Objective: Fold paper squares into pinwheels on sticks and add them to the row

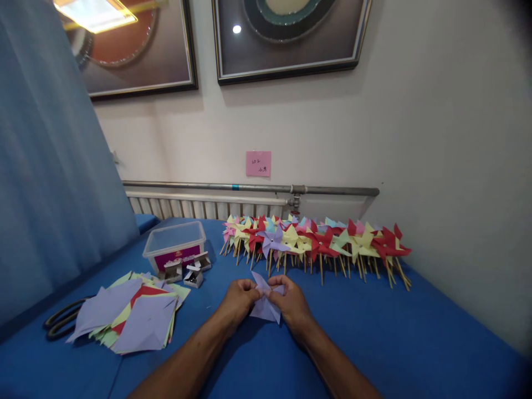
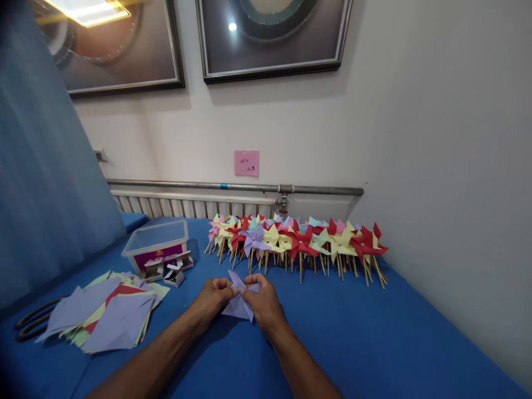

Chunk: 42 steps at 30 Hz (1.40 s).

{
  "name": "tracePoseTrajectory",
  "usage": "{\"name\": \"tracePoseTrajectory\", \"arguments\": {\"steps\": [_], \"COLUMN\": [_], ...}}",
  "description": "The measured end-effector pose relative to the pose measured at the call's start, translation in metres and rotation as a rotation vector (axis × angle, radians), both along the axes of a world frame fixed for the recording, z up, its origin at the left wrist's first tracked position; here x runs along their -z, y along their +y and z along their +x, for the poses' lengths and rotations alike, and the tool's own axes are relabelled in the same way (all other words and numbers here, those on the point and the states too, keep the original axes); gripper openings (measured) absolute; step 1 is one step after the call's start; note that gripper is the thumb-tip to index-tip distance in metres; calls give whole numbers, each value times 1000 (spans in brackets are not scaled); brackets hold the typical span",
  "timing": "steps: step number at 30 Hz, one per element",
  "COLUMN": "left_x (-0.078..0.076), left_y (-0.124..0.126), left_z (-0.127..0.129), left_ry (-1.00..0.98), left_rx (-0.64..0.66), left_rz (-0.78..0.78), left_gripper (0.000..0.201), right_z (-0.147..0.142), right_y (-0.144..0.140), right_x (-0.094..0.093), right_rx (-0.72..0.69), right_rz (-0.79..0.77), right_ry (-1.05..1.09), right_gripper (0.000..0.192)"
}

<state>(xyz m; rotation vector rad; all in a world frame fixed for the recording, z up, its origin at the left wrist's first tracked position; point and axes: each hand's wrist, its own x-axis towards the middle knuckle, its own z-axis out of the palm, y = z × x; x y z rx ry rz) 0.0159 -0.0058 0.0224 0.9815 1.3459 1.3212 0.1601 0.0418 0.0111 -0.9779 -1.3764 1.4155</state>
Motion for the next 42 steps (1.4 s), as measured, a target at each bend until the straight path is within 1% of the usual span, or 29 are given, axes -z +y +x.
{"name": "tracePoseTrajectory", "arguments": {"steps": [4,9,11,14,18,21,24,29,35,42], "left_x": [3,4,5,7,6,4,2,6,11,10], "left_y": [2,4,5,6,5,3,2,5,8,9], "left_z": [-1,-2,-3,-2,-1,-1,-1,-1,-3,-3], "left_ry": [11,-51,-78,-93,-108,-126,-114,-91,-90,-80], "left_rx": [-30,-78,-94,-104,-84,-57,-58,-70,-68,-73], "left_rz": [10,31,36,47,46,36,38,44,61,50], "left_gripper": [32,31,33,35,36,34,32,34,36,35], "right_z": [-2,-8,-11,-13,-13,-12,-10,-10,-10,-11], "right_y": [1,1,-1,-3,-4,-3,-3,-3,-6,-9], "right_x": [2,9,12,13,12,11,11,11,5,1], "right_rx": [-5,-1,-3,49,82,76,83,78,51,57], "right_rz": [-34,-147,-142,-71,-10,-5,9,16,-5,-19], "right_ry": [57,221,245,183,101,78,56,40,64,91], "right_gripper": [36,48,49,49,41,38,36,33,34,36]}}
